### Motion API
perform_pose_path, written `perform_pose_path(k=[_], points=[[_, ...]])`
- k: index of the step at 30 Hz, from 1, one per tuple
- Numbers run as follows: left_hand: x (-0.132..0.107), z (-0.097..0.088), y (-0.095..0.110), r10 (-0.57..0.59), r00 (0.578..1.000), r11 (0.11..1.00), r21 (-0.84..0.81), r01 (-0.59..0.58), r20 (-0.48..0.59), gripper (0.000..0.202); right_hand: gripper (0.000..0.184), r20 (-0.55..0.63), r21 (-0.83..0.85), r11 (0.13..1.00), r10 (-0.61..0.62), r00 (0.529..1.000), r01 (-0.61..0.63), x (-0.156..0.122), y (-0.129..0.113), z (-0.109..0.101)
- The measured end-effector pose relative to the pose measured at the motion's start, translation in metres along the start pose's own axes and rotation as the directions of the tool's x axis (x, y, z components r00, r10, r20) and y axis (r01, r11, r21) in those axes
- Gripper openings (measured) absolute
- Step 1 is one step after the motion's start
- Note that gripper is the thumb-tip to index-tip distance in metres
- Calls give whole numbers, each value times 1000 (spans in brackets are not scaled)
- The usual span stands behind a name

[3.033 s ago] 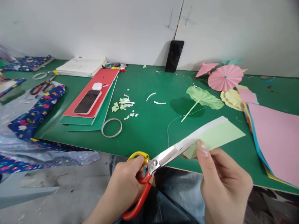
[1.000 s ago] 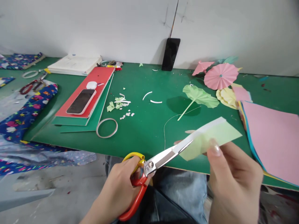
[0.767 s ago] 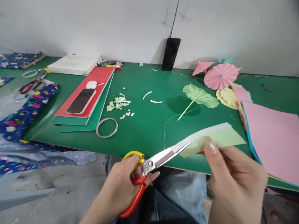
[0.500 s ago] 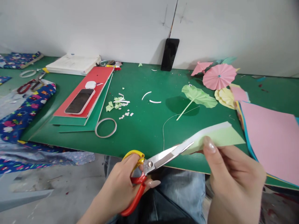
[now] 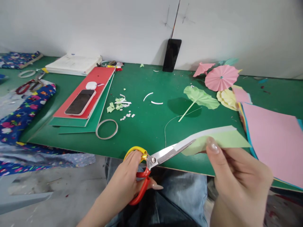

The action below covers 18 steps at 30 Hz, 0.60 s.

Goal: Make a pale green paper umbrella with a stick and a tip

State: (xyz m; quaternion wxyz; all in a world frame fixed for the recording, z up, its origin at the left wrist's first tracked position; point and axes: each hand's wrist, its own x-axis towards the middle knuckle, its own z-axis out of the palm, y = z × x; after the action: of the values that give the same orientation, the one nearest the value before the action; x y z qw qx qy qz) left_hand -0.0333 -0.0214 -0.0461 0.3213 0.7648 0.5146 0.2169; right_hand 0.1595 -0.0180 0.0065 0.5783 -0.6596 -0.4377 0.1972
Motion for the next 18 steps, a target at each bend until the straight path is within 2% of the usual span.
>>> perform_pose_path(k=[5,13,16,18], points=[[2,1,4,70,997,998,-4,-70,-12,30,23,13,1,1000,-25,1000,25,3,1,-1],[2,0,7,56,998,995,-79,-53,34,46,23,-1,-21,1000,-1,1000,1,1,0,-3],[-1,3,4,73,997,987,-147,-67,36,52,21,-12,-35,999,8,1000,-9,1,-2,-3],[-4,5,2,61,997,976,-212,-49,49,50,20,-22,-33,999,6,1000,-7,0,-3,-2]])
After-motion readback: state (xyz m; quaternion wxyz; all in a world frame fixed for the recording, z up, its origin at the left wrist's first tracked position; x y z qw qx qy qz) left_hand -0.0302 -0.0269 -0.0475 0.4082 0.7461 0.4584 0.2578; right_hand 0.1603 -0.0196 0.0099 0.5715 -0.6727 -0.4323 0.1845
